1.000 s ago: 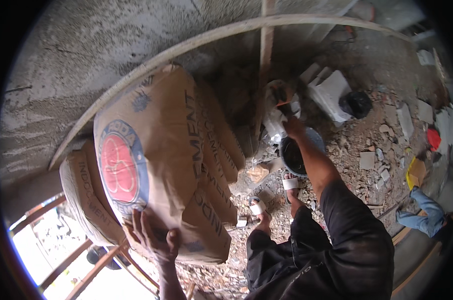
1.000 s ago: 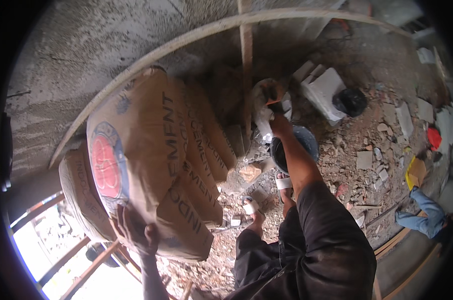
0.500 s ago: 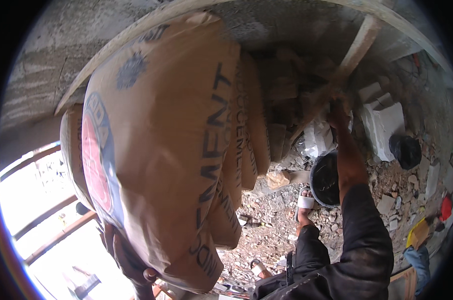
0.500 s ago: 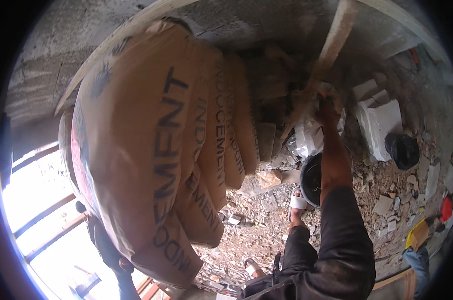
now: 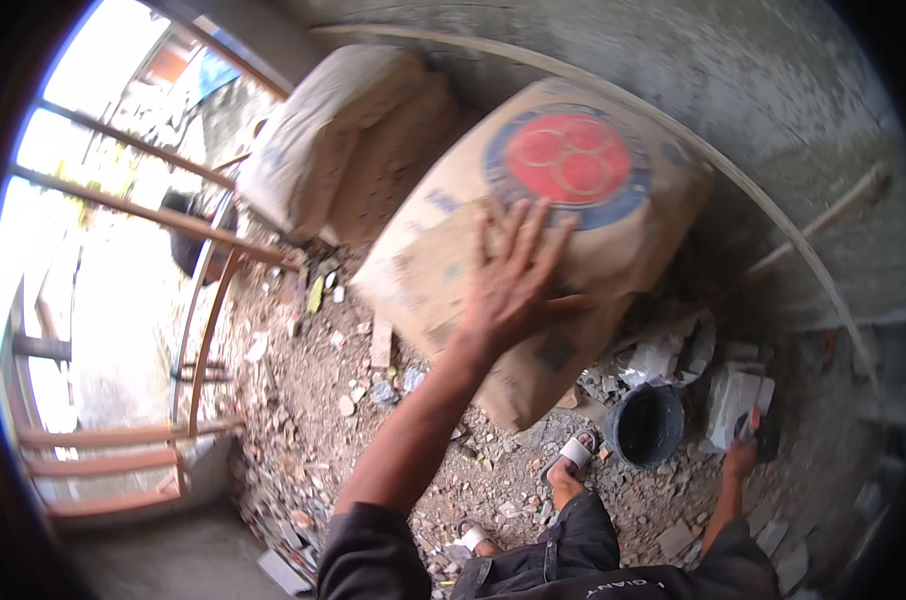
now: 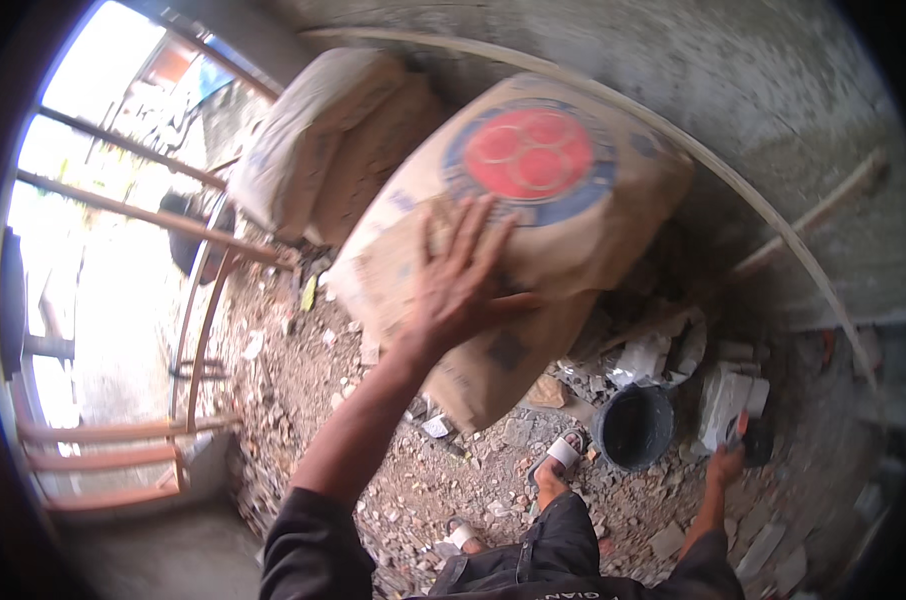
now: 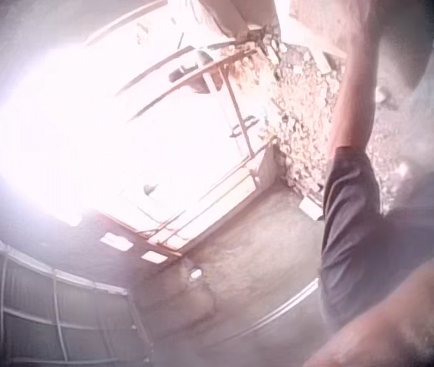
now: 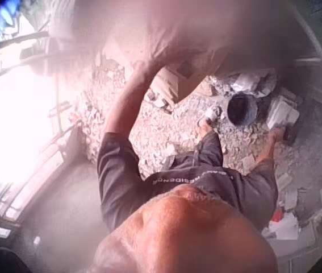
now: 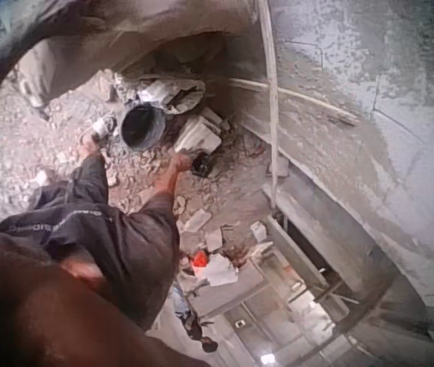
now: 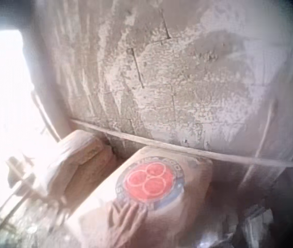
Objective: The person works on a construction site, handling a metal conduit and a hand saw. They then use a hammer and chisel to chip away concrete around a window frame opening. Finally, they pour a bucket of wet cement into a mixing bowl.
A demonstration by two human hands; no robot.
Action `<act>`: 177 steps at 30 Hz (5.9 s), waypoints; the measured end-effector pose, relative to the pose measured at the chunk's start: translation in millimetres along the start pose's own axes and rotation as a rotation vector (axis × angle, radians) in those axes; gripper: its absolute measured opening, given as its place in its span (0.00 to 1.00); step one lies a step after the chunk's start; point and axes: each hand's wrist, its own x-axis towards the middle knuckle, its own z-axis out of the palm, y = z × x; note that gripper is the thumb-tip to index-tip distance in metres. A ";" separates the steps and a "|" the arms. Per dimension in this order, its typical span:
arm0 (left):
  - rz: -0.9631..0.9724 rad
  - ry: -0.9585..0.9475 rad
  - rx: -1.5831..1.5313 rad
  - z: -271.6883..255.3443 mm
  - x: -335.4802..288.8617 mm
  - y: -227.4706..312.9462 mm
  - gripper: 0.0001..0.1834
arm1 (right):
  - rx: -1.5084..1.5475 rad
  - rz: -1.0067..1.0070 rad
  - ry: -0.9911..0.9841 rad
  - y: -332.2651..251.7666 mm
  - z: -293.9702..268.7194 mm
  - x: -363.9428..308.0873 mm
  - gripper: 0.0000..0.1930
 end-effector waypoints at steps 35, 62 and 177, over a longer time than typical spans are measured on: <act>-2.453 0.626 -0.691 -96.8 -1110.7 105.4 0.26 | -0.335 -1.683 -0.601 -349.1 -7.1 -860.4 0.23; -2.619 1.399 -0.553 -277.6 -1565.4 -76.6 0.20 | -0.052 -1.564 -1.342 -318.1 69.4 -1723.3 0.20; -1.953 1.211 -0.800 -591.8 -2055.0 -747.2 0.19 | -0.061 -1.381 -1.588 -262.7 387.6 -2400.3 0.16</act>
